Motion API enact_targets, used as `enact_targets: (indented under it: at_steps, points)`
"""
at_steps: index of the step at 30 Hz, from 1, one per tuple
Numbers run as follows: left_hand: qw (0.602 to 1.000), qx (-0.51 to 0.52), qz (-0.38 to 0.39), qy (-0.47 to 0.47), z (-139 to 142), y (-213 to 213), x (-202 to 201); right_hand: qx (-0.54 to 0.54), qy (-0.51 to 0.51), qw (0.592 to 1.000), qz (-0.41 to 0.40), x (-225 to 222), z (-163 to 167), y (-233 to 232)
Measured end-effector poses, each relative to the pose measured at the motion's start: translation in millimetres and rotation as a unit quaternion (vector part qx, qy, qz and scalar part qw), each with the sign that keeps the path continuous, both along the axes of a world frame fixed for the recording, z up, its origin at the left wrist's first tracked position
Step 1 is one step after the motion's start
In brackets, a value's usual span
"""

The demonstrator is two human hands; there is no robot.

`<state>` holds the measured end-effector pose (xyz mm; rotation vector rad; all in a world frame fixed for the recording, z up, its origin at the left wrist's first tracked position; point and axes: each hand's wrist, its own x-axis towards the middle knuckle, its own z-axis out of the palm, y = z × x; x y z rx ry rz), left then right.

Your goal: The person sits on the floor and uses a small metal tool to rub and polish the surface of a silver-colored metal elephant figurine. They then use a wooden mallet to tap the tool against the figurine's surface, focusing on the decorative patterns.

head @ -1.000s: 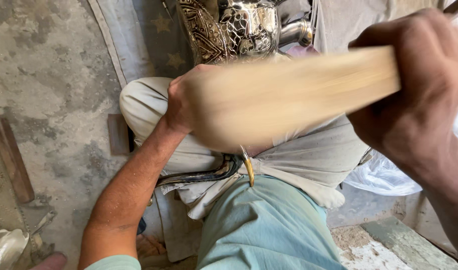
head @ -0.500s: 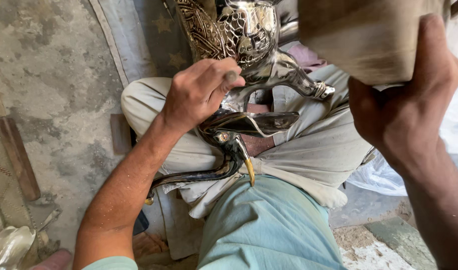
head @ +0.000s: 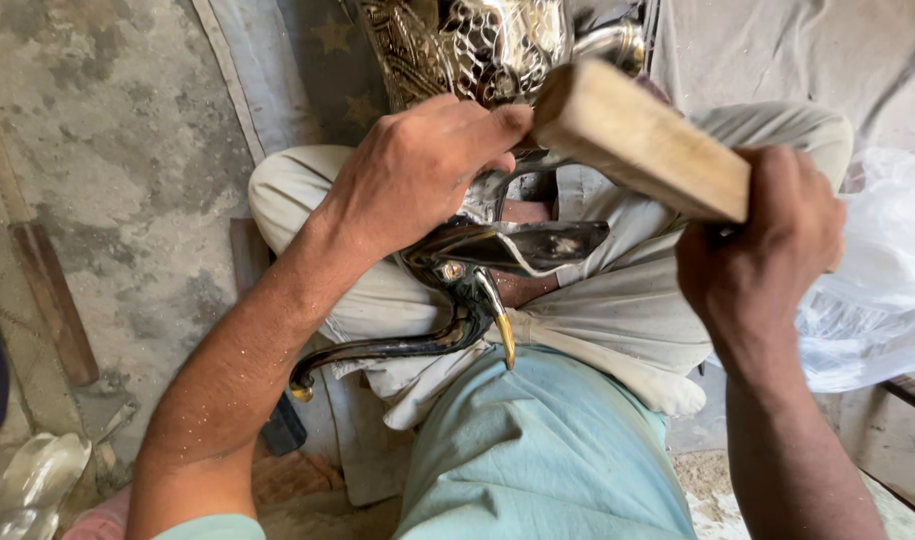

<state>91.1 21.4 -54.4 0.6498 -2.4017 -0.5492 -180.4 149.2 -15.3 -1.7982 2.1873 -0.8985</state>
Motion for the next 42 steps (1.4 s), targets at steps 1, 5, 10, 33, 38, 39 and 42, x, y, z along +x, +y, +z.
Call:
enact_targets:
  at_steps: [1, 5, 10, 33, 38, 39, 42]
  points:
    - [1.0, 0.0, 0.006, 0.027, 0.7, 1.5, -0.7, -0.002, 0.192, 0.98, 0.05, -4.9, 0.0, 1.3]
    - [0.991, 0.036, 0.066, 0.109, 3.5, 5.9, 7.2, 0.008, 0.001, 0.999, 0.033, -18.2, -8.5, 15.1]
    - [0.995, 0.016, 0.039, 0.086, -5.5, 2.3, 8.4, -0.016, 0.146, 0.988, 0.048, -40.1, -49.7, 3.0]
    - [0.995, -0.008, 0.053, 0.081, -28.9, 7.3, 15.0, -0.104, 0.367, 0.906, 0.181, -19.5, 22.8, -42.9]
    - [0.989, 0.013, 0.087, 0.117, -30.5, 21.1, 17.9, -0.031, 0.379, 0.897, 0.226, -16.9, 54.1, -39.9]
    - [0.986, 0.028, 0.095, 0.132, -30.6, 23.1, 17.0, -0.012, 0.361, 0.904, 0.23, -15.9, 61.1, -37.8]
    - [0.98, 0.037, 0.107, 0.164, -31.6, 25.3, 18.9, 0.043, 0.303, 0.92, 0.247, -15.6, 74.2, -35.1]
